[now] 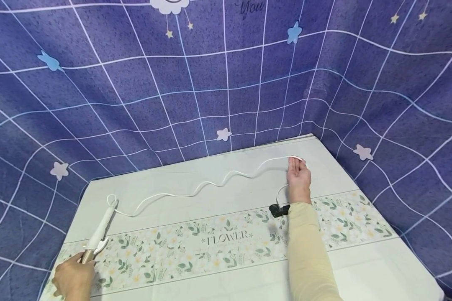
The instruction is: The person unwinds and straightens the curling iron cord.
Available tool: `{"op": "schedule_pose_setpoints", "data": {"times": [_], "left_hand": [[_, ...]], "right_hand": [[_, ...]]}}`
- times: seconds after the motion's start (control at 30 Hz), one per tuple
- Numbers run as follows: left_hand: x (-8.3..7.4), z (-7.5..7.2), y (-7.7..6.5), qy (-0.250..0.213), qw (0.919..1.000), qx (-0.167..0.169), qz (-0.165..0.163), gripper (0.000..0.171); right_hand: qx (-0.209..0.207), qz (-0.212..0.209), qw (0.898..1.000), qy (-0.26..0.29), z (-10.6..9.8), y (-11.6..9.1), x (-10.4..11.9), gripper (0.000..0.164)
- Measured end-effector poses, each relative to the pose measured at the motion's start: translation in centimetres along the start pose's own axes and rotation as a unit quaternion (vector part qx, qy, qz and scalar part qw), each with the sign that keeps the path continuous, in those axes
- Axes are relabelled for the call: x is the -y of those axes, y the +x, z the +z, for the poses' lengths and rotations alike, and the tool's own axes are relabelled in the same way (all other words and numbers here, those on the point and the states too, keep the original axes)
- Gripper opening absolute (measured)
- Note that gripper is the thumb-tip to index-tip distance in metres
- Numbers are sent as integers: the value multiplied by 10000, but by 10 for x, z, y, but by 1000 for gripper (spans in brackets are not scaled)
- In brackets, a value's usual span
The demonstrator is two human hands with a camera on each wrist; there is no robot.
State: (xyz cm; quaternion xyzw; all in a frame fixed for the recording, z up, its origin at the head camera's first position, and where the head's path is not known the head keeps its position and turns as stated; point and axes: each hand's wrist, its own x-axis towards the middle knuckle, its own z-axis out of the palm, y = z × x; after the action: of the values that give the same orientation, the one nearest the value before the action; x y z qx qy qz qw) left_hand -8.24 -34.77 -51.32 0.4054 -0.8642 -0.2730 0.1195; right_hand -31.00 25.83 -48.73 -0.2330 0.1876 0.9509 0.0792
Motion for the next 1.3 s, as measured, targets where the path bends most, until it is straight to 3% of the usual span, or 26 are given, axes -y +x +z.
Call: {"op": "schedule_pose_setpoints", "data": {"times": [0.17,0.4,0.47,0.57,0.77,0.87,0.9,1.03,1.1,1.2,1.27,1.3], "left_hand": [[0,1,-2,-19,10000,-57,-18,35],[1,2,-3,-46,9999,-121,-25,35],[2,2,-3,-42,9999,-117,-16,35],[3,1,-3,-23,10000,-91,12,35],[3,1,-2,-38,9999,-102,5,35],[1,1,-2,-66,9999,-136,-25,35],[0,1,-2,-71,9999,-143,-47,35],[-2,1,-1,-59,9998,-161,-72,36],[-1,0,-1,-46,9999,-152,-69,36],[-1,0,0,-15,9999,-109,-80,37],[0,0,0,-19,9999,-97,-69,37],[0,-1,1,-31,9999,-103,-60,37]], "right_hand": [[-155,-57,9999,-8,-4,15,11,42],[126,159,9998,-61,-44,119,71,37],[199,161,9996,-113,-53,138,82,37],[139,-37,9995,-269,-56,145,84,37],[214,34,9995,-242,-53,142,88,40],[96,-20,9994,-319,-44,131,84,43],[230,89,9992,-307,-44,133,88,43],[-111,-107,9995,-280,-23,98,75,41],[265,-46,9992,-283,-26,97,81,41],[140,-137,9995,-235,-9,64,67,41],[355,-97,9991,-212,-13,74,77,40],[239,-116,9995,-196,-10,74,78,39]]}}
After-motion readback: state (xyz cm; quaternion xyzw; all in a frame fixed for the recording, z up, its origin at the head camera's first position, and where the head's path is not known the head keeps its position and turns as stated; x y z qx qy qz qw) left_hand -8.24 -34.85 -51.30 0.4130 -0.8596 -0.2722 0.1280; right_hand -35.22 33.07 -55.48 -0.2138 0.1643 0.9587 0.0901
